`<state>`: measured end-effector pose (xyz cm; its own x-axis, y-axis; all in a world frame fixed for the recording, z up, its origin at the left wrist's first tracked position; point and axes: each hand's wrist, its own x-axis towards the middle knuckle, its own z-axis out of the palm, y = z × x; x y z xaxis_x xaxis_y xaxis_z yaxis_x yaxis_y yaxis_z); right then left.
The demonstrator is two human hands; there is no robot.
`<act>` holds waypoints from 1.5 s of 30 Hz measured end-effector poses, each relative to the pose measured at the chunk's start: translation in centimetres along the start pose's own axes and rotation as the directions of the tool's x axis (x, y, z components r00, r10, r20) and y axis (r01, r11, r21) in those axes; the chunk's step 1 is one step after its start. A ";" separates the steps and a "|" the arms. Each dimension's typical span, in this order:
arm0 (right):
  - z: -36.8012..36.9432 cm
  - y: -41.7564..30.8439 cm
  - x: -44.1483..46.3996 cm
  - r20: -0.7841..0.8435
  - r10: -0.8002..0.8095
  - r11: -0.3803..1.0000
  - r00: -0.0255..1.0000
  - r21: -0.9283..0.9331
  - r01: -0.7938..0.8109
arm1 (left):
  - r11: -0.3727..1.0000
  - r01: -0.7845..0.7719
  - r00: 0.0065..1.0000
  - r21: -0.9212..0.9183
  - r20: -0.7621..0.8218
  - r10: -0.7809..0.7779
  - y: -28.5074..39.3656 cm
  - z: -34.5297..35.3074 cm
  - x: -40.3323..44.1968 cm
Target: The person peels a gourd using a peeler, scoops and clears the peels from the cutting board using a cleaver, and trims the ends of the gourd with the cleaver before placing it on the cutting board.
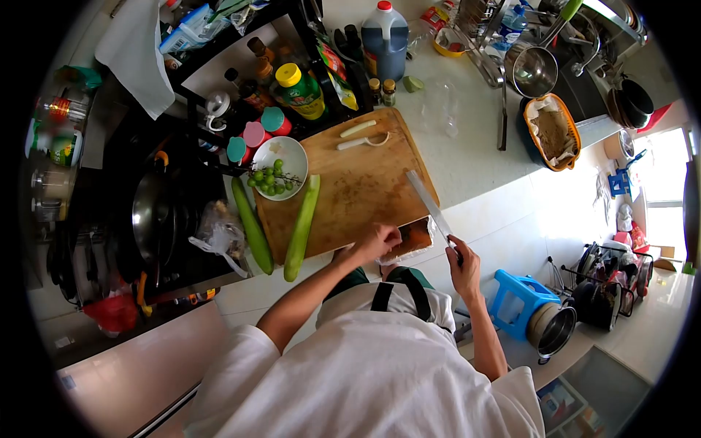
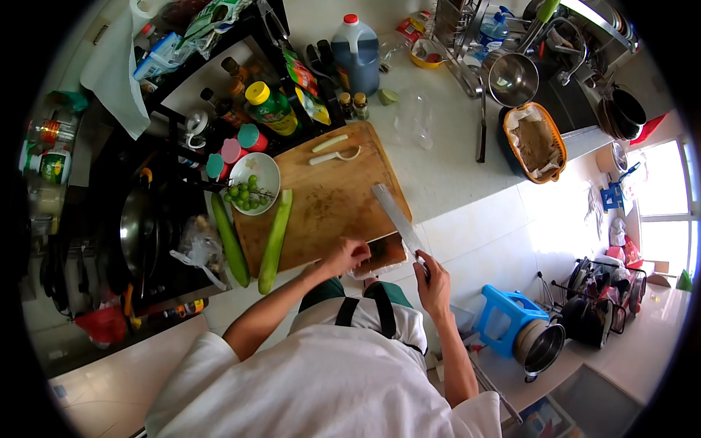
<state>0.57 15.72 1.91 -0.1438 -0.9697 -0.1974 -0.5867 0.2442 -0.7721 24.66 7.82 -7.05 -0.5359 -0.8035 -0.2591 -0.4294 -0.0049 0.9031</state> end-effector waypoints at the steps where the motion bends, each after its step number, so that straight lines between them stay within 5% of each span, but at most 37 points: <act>1: -0.1 -0.1 -0.1 -0.006 -0.003 1.000 1.000 0.001 0.003 | 0.975 -0.131 0.990 0.182 -0.027 0.138 -0.6 1.3 -0.1; 4: -0.2 -0.3 -0.4 -0.012 0.000 1.000 1.000 0.002 0.000 | 0.798 -0.253 0.953 0.548 -0.002 0.304 -4.5 4.8 0.0; 7: -0.2 -0.4 -1.0 -0.004 0.018 1.000 1.000 0.006 -0.018 | 0.340 -0.246 0.911 0.908 0.097 0.401 -6.0 6.3 0.2; 10: -0.1 -0.5 -1.7 -0.020 0.005 1.000 1.000 0.014 -0.004 | 0.456 -0.263 0.961 0.850 0.187 0.206 -6.7 6.9 0.3; 13: 0.2 -0.6 -1.8 -0.022 -0.007 1.000 1.000 0.010 0.007 | 0.349 -0.348 0.922 0.870 0.385 -0.039 -6.5 7.0 0.9; 16: 0.3 -1.3 -1.8 -0.008 -0.001 1.000 1.000 0.020 0.001 | 0.460 -0.196 0.885 0.866 -0.045 0.463 -6.5 7.8 0.4; 19: 0.7 -1.0 -1.3 -0.020 -0.063 0.998 0.998 0.001 0.063 | 0.718 -0.283 0.958 0.636 0.144 0.250 -5.9 6.6 -0.3; 24: 1.9 0.0 0.5 -0.038 -0.195 0.975 0.980 -0.120 0.189 | 0.809 -0.298 0.884 0.507 -0.173 0.434 -1.2 1.6 -3.8; 28: 2.7 1.4 2.3 0.006 -0.260 0.941 0.966 -0.221 0.254 | 0.922 -0.072 0.799 0.381 -0.531 0.282 -1.0 -4.7 -8.3; 29: 2.8 1.5 2.6 0.017 -0.269 0.935 0.963 -0.234 0.265 | 0.802 0.128 0.750 0.583 -0.586 0.306 0.8 -6.9 -9.6; 30: 2.9 1.5 3.0 0.028 -0.278 0.929 0.960 -0.248 0.277 | 0.781 0.246 0.709 0.575 -0.656 0.260 -0.9 -7.9 -10.5; 33: 3.3 1.4 3.5 0.026 -0.269 0.939 0.963 -0.216 0.268 | 0.849 0.417 0.659 0.325 -0.751 -0.037 -5.3 -8.7 -12.0; 37: 3.6 1.9 3.3 -0.023 -0.272 0.954 0.962 -0.140 0.266 | 0.774 0.502 0.696 0.385 -0.712 -0.098 -8.9 -8.0 -12.2; 40: 2.7 1.7 2.6 -0.053 -0.227 0.966 0.973 -0.136 0.218 | 0.856 0.418 0.736 0.305 -0.666 -0.122 -8.7 -7.2 -11.8; 45: 0.9 2.1 -0.1 -0.136 -0.128 0.981 0.982 -0.162 0.106 | 0.845 0.184 0.847 0.502 -0.518 0.123 -3.7 -6.8 -5.3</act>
<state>0.08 16.28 -0.20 -0.1740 -0.9847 -0.0129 -0.7198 0.1361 -0.6807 34.06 8.03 -6.69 -0.1303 -0.9891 0.0689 -0.8264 0.1467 0.5436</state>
